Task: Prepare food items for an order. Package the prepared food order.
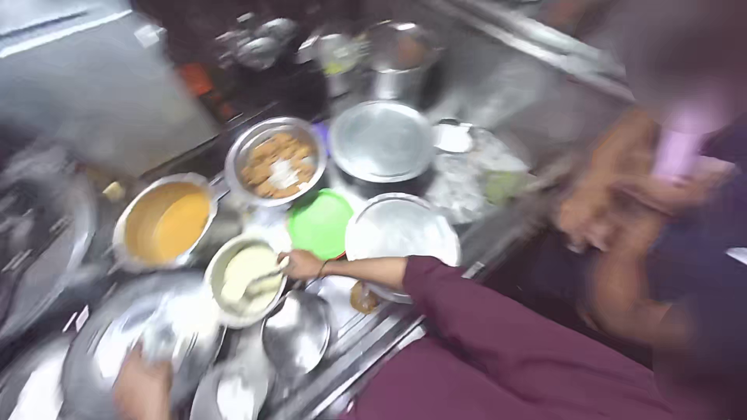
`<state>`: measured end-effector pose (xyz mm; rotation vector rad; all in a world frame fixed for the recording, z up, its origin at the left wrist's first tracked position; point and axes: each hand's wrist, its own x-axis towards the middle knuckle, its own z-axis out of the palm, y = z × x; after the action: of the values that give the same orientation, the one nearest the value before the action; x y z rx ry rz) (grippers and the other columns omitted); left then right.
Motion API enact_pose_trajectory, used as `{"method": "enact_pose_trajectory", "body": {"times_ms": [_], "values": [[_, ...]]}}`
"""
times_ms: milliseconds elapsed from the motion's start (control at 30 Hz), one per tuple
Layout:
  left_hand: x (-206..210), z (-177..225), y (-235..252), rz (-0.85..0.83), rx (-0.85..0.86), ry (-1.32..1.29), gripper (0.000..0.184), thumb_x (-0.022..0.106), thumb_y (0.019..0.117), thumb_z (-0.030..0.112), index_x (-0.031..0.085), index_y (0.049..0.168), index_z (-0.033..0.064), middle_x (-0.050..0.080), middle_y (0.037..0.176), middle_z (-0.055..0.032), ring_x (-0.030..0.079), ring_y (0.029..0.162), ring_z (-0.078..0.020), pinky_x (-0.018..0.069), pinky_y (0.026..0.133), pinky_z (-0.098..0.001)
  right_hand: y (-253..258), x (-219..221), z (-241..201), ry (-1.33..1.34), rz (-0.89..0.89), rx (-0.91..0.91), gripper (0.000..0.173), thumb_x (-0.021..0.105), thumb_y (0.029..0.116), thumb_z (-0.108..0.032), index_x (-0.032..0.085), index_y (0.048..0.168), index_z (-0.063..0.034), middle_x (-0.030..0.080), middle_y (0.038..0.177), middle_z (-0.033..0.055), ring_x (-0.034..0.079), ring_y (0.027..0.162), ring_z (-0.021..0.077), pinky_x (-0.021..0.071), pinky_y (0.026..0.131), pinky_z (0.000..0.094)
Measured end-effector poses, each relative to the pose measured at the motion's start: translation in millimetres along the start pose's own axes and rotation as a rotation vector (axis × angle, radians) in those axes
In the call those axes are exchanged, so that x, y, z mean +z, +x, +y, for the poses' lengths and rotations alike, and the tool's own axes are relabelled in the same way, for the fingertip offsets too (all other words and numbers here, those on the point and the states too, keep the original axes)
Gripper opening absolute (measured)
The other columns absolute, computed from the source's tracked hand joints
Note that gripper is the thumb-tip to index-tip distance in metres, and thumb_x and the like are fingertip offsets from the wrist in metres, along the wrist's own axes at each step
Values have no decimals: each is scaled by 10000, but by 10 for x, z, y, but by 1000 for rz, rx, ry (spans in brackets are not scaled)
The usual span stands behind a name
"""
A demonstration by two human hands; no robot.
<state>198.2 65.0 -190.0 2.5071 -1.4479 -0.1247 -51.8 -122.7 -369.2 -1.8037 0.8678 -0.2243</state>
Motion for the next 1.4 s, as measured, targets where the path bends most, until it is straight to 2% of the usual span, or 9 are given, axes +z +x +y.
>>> {"method": "enact_pose_trajectory", "body": {"times_ms": [33,133,233,433,633,800,1033,1233,1400], "values": [[208,-347,29,15,-72,-23,513,663,942,119,548,1389,-106,567,1325,-401,563,1239,-558,431,1047,-691,-3,-53,-62,6,-31,28,413,674,962,-216,631,1353,-88,720,1170,192,694,1089,346,535,972,583],[330,-696,134,-78,-421,36,592,703,892,71,549,1464,64,575,1422,-264,573,1264,-497,446,1009,-717,116,-18,-36,-60,-74,47,408,678,982,-324,637,1347,-147,733,1103,162,710,1024,320,554,947,563],[476,-847,227,-20,-423,26,626,717,814,1,601,1421,100,532,1520,-143,620,1194,-471,483,924,-729,138,-66,-10,-115,-21,20,352,693,977,-360,665,1287,-195,732,956,109,704,829,285,574,786,562],[490,-856,321,-59,-439,54,652,646,818,-22,588,1449,128,489,1576,-73,639,1200,-434,493,933,-698,72,-147,-74,-126,-30,-10,346,695,983,-354,655,1292,-204,703,857,94,666,718,270,563,696,539],[629,-793,309,-113,-377,45,657,676,805,-29,598,1437,132,468,1591,-64,630,1220,-418,504,930,-684,29,-225,-190,-107,-27,-1,346,708,961,-384,674,1276,-244,743,949,63,708,819,234,579,777,524],[756,-762,318,-148,-336,24,670,697,779,-17,610,1425,136,531,1538,-76,646,1193,-414,518,910,-690,-84,-333,-342,-96,-6,8,327,707,971,-343,680,1272,-219,702,832,70,637,672,221,548,684,496],[940,-566,351,-189,-263,-94,719,689,796,8,556,1486,158,463,1597,-50,568,1339,-341,485,1035,-620,-107,-532,-633,-89,34,28,285,704,977,-311,694,1243,-210,709,869,69,631,668,203,548,672,461],[927,-376,277,-129,-166,-261,708,723,800,11,558,1477,136,477,1584,-69,584,1304,-379,484,1008,-654,-95,-506,-726,-91,44,5,301,710,971,-322,688,1248,-206,690,820,75,614,642,215,538,647,475],[1041,-396,410,-174,-202,-340,822,763,779,43,483,1543,160,455,1603,-37,562,1354,-313,471,1075,-603,-185,-349,-835,-385,68,-181,352,633,995,-350,652,1312,-199,698,809,81,662,673,286,535,618,538]]}}
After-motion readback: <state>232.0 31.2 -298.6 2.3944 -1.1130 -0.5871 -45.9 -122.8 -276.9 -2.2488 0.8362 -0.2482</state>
